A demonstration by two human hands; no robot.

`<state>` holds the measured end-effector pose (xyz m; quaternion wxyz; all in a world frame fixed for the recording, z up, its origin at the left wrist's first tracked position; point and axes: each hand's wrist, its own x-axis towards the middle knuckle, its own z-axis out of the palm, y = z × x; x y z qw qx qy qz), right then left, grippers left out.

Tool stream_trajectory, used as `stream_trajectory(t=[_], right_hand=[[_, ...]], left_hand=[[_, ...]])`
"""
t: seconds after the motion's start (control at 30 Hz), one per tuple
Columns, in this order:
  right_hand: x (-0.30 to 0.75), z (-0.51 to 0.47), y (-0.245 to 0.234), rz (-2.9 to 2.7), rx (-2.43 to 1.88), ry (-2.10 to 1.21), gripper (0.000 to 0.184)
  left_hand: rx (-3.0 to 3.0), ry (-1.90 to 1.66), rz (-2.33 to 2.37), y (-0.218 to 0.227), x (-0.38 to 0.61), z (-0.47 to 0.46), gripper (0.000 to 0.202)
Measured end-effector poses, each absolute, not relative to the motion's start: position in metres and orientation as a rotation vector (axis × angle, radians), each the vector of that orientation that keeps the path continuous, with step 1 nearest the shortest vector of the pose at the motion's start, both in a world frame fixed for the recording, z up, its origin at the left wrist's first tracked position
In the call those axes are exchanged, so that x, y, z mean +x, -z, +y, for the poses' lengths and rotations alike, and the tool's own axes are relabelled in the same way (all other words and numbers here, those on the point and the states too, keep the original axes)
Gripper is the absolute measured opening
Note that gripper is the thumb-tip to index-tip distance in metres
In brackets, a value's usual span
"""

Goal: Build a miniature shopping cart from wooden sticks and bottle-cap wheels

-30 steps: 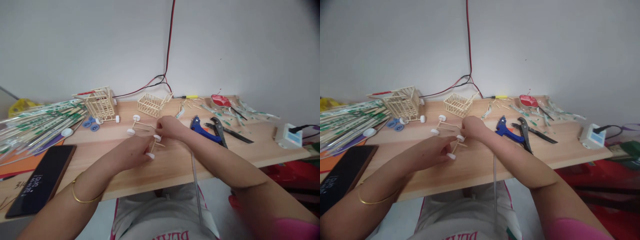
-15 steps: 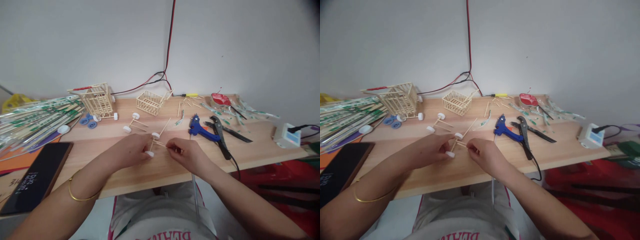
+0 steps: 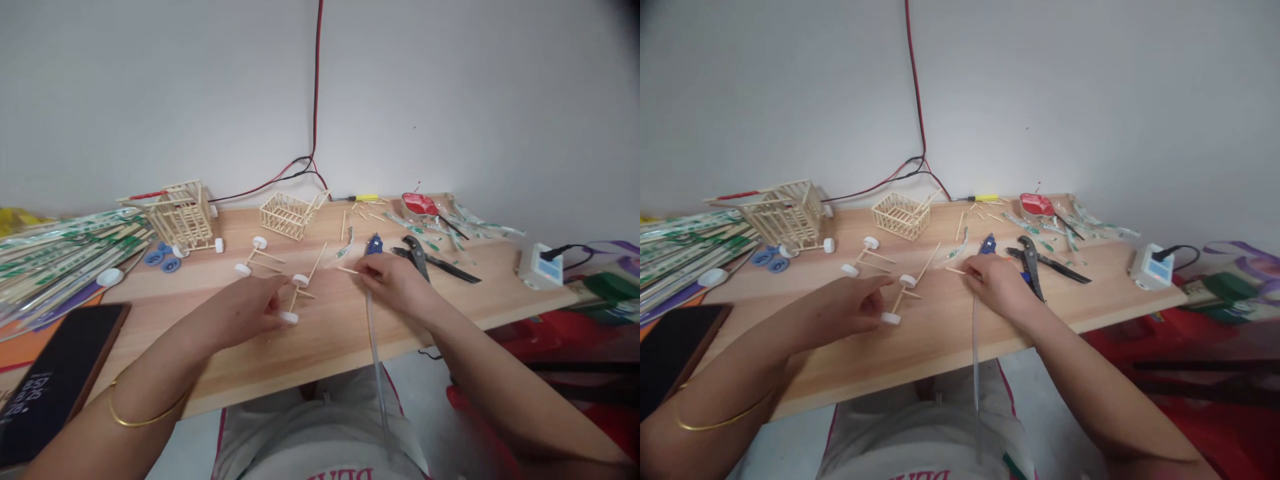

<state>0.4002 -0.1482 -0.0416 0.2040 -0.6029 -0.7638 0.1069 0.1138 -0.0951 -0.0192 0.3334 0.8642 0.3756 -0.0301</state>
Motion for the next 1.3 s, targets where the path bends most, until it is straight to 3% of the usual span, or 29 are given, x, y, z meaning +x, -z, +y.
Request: stream_trajectory(t=[0.13,0.33,0.43,0.93,1.3], right_hand=[[0.391,-0.154,0.041,-2.072,-1.634,-0.4,0.012],[0.352,-0.167,0.051,-1.905,-1.578,-0.661,0.009],[0.34,-0.164,0.059,-1.885,-1.575,-0.697,0.01],[0.329,-0.162,0.067,-1.877,-1.588,-0.706,0.011],[0.329,-0.162,0.07,-1.829,-1.579,-0.713,0.01]], left_hand=[[2.27,0.039,0.952,0.02,0.113,-0.093,0.049],[2.36,-0.05,0.927,0.02,0.115,-0.094,0.02],[2.382,-0.034,0.919,0.017,0.117,-0.096,0.015],[2.457,-0.049,0.887,0.016,0.118,-0.098,0.007],[2.593,-0.138,0.939,0.024,0.13,-0.096,0.023]])
